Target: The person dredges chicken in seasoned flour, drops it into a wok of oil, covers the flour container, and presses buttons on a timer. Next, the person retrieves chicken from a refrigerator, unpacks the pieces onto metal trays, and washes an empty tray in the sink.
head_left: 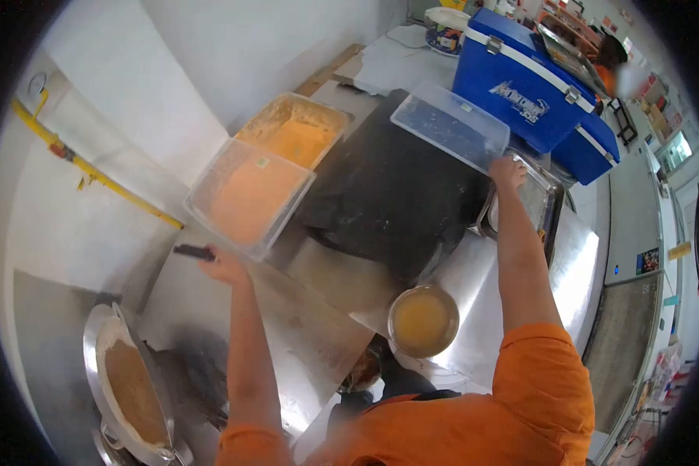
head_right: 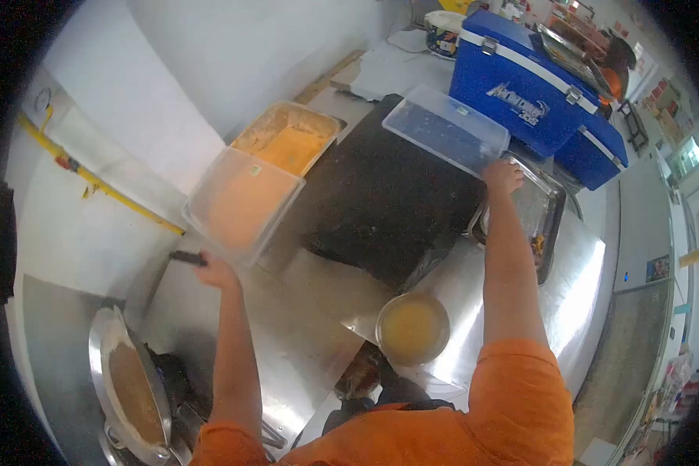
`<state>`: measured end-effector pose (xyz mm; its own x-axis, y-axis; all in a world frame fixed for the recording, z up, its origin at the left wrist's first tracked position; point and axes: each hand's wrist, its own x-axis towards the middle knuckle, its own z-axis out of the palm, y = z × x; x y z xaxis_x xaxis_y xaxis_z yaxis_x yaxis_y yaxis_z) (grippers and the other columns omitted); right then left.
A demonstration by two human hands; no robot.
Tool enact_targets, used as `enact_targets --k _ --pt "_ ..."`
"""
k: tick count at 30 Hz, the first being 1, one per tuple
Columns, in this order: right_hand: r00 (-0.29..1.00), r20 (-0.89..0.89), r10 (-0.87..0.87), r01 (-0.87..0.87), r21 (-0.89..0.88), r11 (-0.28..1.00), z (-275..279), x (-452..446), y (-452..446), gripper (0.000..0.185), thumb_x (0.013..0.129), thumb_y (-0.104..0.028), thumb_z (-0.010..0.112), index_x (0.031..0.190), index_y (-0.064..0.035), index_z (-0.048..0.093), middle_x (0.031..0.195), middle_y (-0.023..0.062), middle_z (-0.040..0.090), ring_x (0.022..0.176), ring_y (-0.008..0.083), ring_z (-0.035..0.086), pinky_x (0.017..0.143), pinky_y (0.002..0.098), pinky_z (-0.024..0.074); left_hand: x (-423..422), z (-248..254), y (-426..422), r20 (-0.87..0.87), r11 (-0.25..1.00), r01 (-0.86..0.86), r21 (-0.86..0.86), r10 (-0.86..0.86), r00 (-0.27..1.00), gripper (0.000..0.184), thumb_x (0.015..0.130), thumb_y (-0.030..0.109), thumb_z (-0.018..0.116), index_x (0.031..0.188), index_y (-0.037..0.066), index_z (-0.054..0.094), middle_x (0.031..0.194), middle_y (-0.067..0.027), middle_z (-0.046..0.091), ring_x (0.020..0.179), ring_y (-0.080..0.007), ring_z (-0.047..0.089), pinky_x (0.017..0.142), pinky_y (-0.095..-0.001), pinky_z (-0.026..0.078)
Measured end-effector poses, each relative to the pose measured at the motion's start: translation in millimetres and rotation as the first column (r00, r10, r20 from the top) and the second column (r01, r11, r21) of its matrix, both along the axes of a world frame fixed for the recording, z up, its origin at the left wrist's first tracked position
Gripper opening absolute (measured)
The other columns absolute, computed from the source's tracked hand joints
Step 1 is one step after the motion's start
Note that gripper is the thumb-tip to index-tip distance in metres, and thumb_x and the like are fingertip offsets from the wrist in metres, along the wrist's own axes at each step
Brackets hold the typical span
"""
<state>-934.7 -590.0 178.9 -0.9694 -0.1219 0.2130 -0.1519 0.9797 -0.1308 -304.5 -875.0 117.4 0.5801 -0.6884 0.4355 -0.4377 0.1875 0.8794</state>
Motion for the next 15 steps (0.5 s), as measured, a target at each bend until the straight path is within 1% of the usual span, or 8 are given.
enact_targets --k 4,6,7,8,9,10,13,15 --pt "0.997 -0.006 0.082 -0.082 -0.037 0.996 -3 -47 -2 0.051 0.093 -0.04 0.053 0.131 -0.0069 0.057 0.138 0.022 0.053 0.132 0.0439 0.041 0.105 0.0581 0.033 -5 43 138 -0.412 0.844 0.534 0.05 -0.469 0.781 0.02 0.099 0.018 0.061 0.098 -0.002 0.058 0.091 -0.0061 0.06 0.077 -0.0135 0.052 0.069 -0.0293 0.043" --pt "0.997 0.015 0.079 -0.079 -0.019 0.997 -1 -70 -6 0.051 0.092 -0.039 0.053 0.132 -0.0064 0.056 0.139 0.0226 0.053 0.133 0.0442 0.04 0.106 0.0618 0.0283 -11 40 213 -0.542 0.731 0.651 0.203 -0.47 0.696 0.016 0.099 0.018 0.06 0.098 0.002 0.058 0.09 -0.0035 0.06 0.072 -0.0109 0.052 0.066 -0.0265 0.04" --pt "0.996 0.029 0.085 -0.084 -0.012 0.996 -3 -79 -12 0.051 0.092 -0.039 0.054 0.132 -0.0062 0.055 0.139 0.0229 0.053 0.133 0.0444 0.04 0.107 0.0637 0.0259 -7 26 247 -0.545 0.66 0.732 0.167 -0.557 0.627 0.016 0.1 0.018 0.058 0.098 0.003 0.059 0.09 -0.0045 0.06 0.071 -0.0127 0.054 0.066 -0.0284 0.041" --pt "0.997 0.018 0.079 -0.079 -0.004 0.997 -9 -92 -18 0.051 0.093 -0.039 0.053 0.132 -0.0059 0.054 0.138 0.0236 0.055 0.135 0.0447 0.038 0.107 0.0655 0.0227 2 23 274 -0.512 0.525 0.76 0.382 -0.565 0.647 0.017 0.1 0.018 0.054 0.102 0.002 0.059 0.096 -0.008 0.062 0.073 -0.0144 0.058 0.067 -0.0297 0.044" --pt "0.997 0.007 0.078 -0.078 0.002 0.997 -16 -108 -21 0.051 0.093 -0.039 0.053 0.132 -0.0057 0.054 0.136 0.0243 0.056 0.137 0.045 0.035 0.107 0.0673 0.0196 6 15 301 -0.598 0.491 0.823 0.284 -0.581 0.552 0.019 0.101 0.018 0.053 0.106 0.001 0.059 0.104 -0.0104 0.063 0.075 -0.0154 0.06 0.068 -0.0306 0.046" --pt "0.997 0.0 0.082 -0.082 0.01 0.997 -25 -121 -22 0.051 0.093 -0.039 0.052 0.132 -0.0054 0.053 0.135 0.0251 0.057 0.138 0.0453 0.033 0.107 0.0691 0.0165 7 24 319 -0.63 0.445 0.84 0.31 -0.565 0.532 0.02 0.101 0.016 0.052 0.112 0.0 0.056 0.109 -0.0113 0.063 0.076 -0.0154 0.06 0.068 -0.0309 0.047" --pt "0.996 -0.044 0.08 -0.081 -0.019 0.997 -36 -149 -35 0.049 0.091 -0.035 0.054 0.128 -0.0027 0.055 0.131 0.0292 0.056 0.13 0.0473 0.043 0.103 0.0658 0.0277 30 24 353 -0.643 0.411 0.827 0.384 -0.523 0.559 0.02 0.101 0.013 0.052 0.116 0.0 0.053 0.11 -0.0113 0.063 0.078 -0.0149 0.06 0.068 -0.0308 0.047" --pt "0.99 -0.07 0.126 -0.127 -0.004 0.992 -32 -166 -35 0.04 0.09 -0.037 0.058 0.112 -0.0035 0.059 0.114 0.0253 0.06 0.112 0.0435 0.05 0.089 0.0595 0.0342 57 20 364 -0.619 0.404 0.786 0.468 -0.485 0.618 0.021 0.099 0.01 0.053 0.119 0.001 0.052 0.11 -0.0112 0.064 0.079 -0.015 0.061 0.068 -0.0297 0.048"
